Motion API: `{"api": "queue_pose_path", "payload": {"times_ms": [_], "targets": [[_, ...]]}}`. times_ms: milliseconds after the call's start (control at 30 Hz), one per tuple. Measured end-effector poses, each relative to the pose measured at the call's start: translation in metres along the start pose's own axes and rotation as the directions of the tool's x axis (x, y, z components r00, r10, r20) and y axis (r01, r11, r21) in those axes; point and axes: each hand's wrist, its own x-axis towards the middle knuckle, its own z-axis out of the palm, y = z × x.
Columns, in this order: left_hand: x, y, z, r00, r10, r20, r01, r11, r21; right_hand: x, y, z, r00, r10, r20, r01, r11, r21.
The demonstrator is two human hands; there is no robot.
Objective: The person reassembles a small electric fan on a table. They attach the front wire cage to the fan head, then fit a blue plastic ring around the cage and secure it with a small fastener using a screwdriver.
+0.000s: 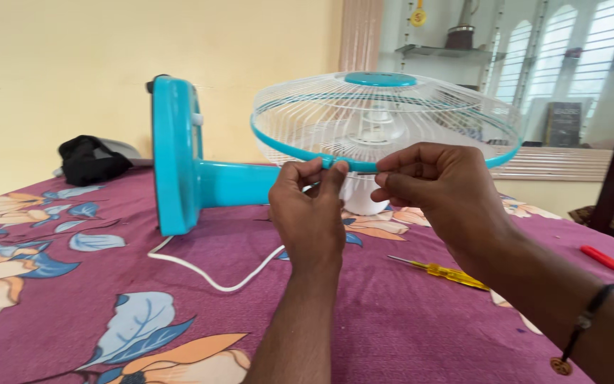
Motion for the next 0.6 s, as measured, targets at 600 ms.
{"api": "queue_pose_path", "payload": {"times_ms": [600], "targets": [[0.01, -0.002, -0.012, 0.989, -0.089, 0.118, 0.099, 0.992, -0.077, -0.005, 0.002, 0.036, 0.984, -0.046, -0.173, 0.029, 0.995, -0.099]]}}
